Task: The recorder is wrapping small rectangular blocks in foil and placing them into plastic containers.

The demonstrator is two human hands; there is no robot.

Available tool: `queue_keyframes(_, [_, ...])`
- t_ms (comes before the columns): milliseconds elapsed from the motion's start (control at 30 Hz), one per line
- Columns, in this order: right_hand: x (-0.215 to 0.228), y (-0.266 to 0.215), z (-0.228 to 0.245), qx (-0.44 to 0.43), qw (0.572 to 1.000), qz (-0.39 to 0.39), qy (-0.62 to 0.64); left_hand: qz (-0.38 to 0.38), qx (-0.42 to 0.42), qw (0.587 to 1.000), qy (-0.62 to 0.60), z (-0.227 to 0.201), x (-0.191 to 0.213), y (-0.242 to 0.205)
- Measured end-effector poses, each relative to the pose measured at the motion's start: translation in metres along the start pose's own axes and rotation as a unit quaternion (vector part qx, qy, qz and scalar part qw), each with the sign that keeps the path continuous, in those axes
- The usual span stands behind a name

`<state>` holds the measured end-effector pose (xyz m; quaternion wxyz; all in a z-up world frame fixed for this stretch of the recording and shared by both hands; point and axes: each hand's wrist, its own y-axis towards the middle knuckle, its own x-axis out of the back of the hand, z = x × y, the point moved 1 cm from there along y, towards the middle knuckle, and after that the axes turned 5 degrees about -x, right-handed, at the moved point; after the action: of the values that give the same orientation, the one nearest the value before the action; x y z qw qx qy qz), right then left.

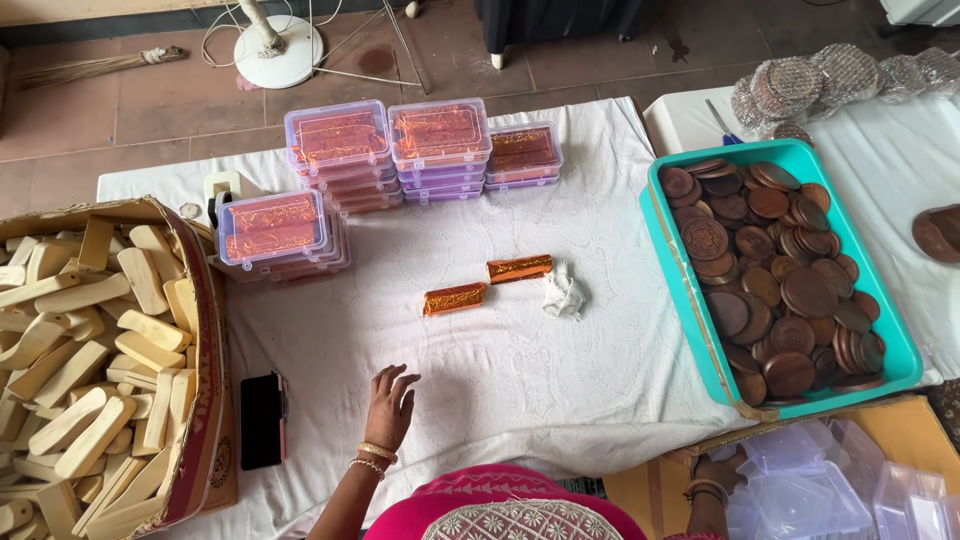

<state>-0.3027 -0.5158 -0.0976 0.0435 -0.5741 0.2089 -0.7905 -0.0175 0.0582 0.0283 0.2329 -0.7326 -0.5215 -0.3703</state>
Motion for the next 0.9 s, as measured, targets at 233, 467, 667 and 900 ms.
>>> queue_keyframes(233, [0.024, -0.019, 0.000, 0.082, 0.992, -0.004, -0.092, -0.002, -0.004, 1.000, -0.009, 0.004, -0.006, -0.007])
queue_keyframes(467, [0.066, -0.042, -0.029, 0.104, 0.958, -0.158, 0.217, -0.018, -0.009, 0.999, -0.031, 0.001, -0.005, -0.005])
queue_keyframes(667, [0.106, -0.070, -0.030, 0.234, 0.814, -0.240, 0.474, 0.089, 0.062, 0.971, -0.213, -0.012, -0.039, 0.011])
queue_keyframes(900, [0.092, -0.240, 0.110, 0.315, 0.717, 0.090, 0.615, 0.294, 0.033, 0.844, -0.448, -0.091, -0.051, 0.041])
